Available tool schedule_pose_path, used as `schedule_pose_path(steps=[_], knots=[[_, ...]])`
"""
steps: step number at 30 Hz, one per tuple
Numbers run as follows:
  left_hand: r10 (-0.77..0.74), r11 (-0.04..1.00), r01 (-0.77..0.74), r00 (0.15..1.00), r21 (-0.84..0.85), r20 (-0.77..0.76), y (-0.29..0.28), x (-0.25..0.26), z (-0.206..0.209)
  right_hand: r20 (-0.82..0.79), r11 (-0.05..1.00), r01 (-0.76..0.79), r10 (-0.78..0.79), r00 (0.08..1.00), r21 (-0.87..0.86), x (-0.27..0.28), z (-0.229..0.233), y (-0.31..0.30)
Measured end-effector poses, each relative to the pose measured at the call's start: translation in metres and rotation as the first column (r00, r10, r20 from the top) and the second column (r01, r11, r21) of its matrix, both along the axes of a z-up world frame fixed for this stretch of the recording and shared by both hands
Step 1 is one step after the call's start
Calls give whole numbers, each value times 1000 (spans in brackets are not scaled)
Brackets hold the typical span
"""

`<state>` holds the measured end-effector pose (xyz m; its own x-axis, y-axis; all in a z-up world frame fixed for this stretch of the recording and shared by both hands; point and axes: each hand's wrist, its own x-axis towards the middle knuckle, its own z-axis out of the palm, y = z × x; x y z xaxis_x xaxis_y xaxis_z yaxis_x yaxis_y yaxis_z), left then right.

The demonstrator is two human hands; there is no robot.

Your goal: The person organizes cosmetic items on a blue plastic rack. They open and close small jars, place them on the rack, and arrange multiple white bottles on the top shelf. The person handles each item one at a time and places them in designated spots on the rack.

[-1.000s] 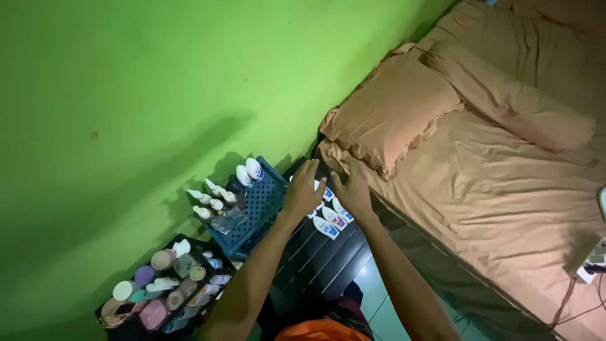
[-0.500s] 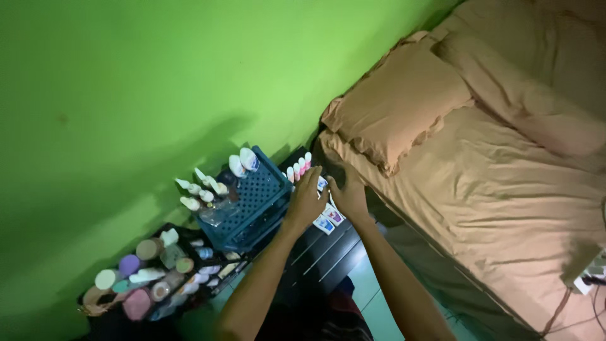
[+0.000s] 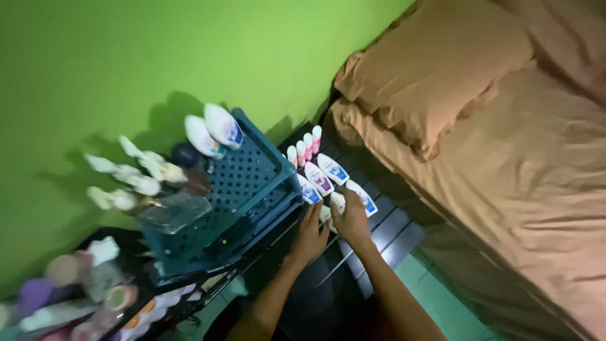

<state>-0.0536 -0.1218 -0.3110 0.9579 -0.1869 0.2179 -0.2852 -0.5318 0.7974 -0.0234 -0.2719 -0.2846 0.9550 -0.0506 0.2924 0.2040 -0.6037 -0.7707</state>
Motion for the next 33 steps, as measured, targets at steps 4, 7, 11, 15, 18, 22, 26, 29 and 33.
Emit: schedule_pose_path(steps=[4, 7, 11, 15, 18, 22, 26, 29, 33], knots=[[-42, 986, 41, 999, 162, 1, 15, -2, -64, 15, 987, 40, -38, 999, -158, -14, -56, 7], [-73, 985, 54, 991, 164, 113, 20, -6, -90, 101, 974, 34, -11, 995, -222, -29, -85, 8], [-81, 983, 43, 975, 181, 209, 20, -12, -99, 189, 968, 47, 0, 982, -246, -48, -107, 13], [-88, 990, 71, 985, 121, 146, 24, -20, -104, 242, 941, 78, 5, 970, -331, -63, -111, 18], [-45, 999, 39, 974, 30, 222, 25, -19, -119, 256, 909, 72, 39, 966, -410, -74, -123, 21], [-20, 999, 11, 940, 30, 342, 26, -21, -137, 319, 910, 82, 58, 946, -407, -84, -144, 20], [20, 1000, -14, 947, -21, 321, 25, -25, -145, 344, 958, 16, 87, 935, -287, -85, -154, 16], [77, 996, -62, 956, -62, 284, 22, -20, -144, 366, 978, 1, 78, 927, -210, -84, -155, 15], [65, 961, -30, 991, -276, 119, 14, -19, -143, 405, 988, -29, 89, 910, -153, -89, -159, 12]])
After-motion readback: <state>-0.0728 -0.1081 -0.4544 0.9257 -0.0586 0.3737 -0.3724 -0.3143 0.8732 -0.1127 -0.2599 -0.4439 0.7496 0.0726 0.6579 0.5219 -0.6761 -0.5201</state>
